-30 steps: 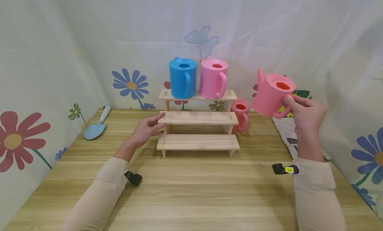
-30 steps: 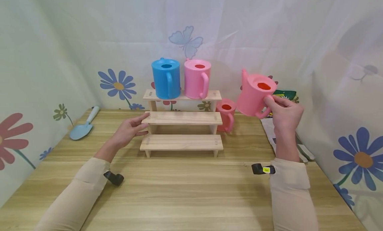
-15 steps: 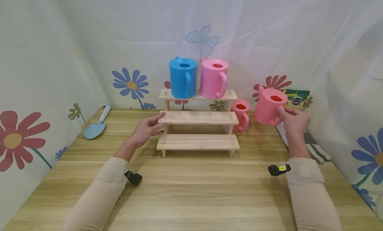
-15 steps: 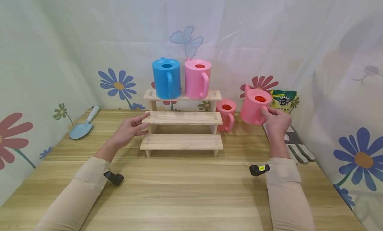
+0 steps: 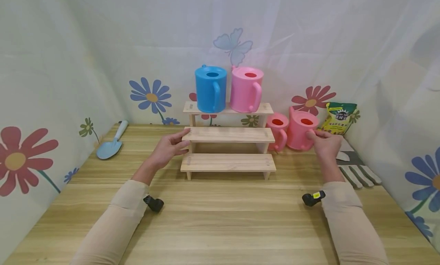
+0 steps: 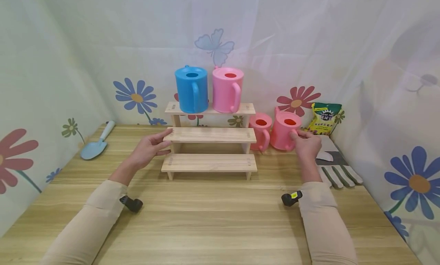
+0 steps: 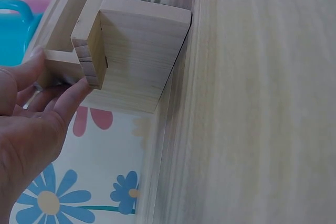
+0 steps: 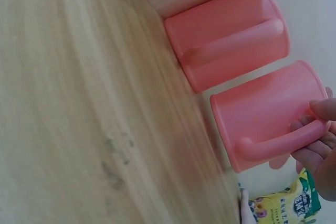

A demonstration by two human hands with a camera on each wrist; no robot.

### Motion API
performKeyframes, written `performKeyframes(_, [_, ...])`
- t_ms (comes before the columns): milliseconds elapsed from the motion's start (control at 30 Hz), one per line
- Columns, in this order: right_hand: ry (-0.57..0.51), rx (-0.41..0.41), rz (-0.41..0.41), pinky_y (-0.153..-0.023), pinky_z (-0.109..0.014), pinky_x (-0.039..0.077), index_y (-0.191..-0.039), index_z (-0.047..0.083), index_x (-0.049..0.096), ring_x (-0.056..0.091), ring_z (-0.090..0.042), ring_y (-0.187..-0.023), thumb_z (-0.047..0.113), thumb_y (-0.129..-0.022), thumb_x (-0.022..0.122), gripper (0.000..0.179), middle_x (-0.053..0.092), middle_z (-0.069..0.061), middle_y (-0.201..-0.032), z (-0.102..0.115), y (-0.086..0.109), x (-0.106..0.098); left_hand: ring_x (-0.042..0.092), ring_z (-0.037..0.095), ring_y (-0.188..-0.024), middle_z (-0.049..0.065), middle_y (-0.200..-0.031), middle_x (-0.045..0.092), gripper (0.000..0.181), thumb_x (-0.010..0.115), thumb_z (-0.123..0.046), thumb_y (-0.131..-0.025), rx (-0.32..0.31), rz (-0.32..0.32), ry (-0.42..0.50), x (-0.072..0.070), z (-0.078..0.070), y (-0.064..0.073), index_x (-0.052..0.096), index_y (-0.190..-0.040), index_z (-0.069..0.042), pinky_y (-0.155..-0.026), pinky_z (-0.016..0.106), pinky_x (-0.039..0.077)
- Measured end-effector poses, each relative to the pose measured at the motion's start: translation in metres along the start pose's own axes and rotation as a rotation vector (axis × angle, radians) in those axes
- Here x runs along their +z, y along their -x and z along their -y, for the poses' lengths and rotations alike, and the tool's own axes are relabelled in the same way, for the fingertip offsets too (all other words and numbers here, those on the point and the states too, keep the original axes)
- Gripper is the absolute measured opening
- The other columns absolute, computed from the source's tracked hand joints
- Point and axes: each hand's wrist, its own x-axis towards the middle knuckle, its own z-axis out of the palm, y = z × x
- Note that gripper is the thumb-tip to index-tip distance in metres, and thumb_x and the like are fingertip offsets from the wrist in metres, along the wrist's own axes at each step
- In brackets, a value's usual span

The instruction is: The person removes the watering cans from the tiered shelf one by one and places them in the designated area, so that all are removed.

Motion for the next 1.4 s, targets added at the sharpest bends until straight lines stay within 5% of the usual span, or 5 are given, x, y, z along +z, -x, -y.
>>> performKeyframes(233, [0.035, -0.011, 0.004, -0.072, -0.019, 0.049, -0.124, 0.009, 0.073, 0.061, -0.013, -0.092, 0.044, -0.088, 0.076, 0.051, 0.072, -0.009, -0.118, -0.008, 0.001, 0.010, 0.039, 0.035, -0.140, 0.013, -0.161, 0.028, 0.058, 0.061, -0.014, -0.101, 0.003, 0.006, 0.008, 0.000, -0.001, 0.001, 0.039, -0.154, -0.009, -0.103, 0.060, 0.041])
performKeyframes(900, [0.021, -0.033, 0.074, -0.096, -0.029, 0.053, -0.133, 0.012, 0.067, 0.058, -0.018, -0.107, 0.047, -0.090, 0.072, 0.056, 0.065, -0.011, -0.130, -0.007, 0.003, 0.005, 0.039, 0.036, -0.139, 0.012, -0.161, 0.028, 0.058, 0.061, -0.014, -0.101, 0.008, 0.009, 0.003, 0.000, 0.000, 0.000, 0.039, -0.154, -0.009, -0.103, 0.061, 0.041])
performKeyframes(1100, [0.052, -0.047, 0.020, -0.096, -0.033, 0.052, -0.132, 0.010, 0.067, 0.052, -0.021, -0.114, 0.046, -0.092, 0.070, 0.054, 0.064, -0.010, -0.132, 0.004, 0.008, -0.002, 0.039, 0.035, -0.139, 0.013, -0.161, 0.029, 0.058, 0.062, -0.015, -0.101, 0.009, 0.006, 0.003, 0.001, -0.001, 0.000, 0.039, -0.154, -0.009, -0.103, 0.060, 0.040])
performKeyframes(1400, [0.030, -0.192, 0.005, -0.098, -0.031, 0.053, -0.136, 0.015, 0.065, 0.060, -0.023, -0.119, 0.041, -0.094, 0.069, 0.050, 0.065, -0.009, -0.132, 0.035, 0.032, 0.000, 0.040, 0.036, -0.138, 0.014, -0.161, 0.029, 0.058, 0.061, -0.013, -0.101, 0.002, 0.000, 0.011, 0.001, -0.002, 0.000, 0.039, -0.154, -0.007, -0.103, 0.060, 0.041])
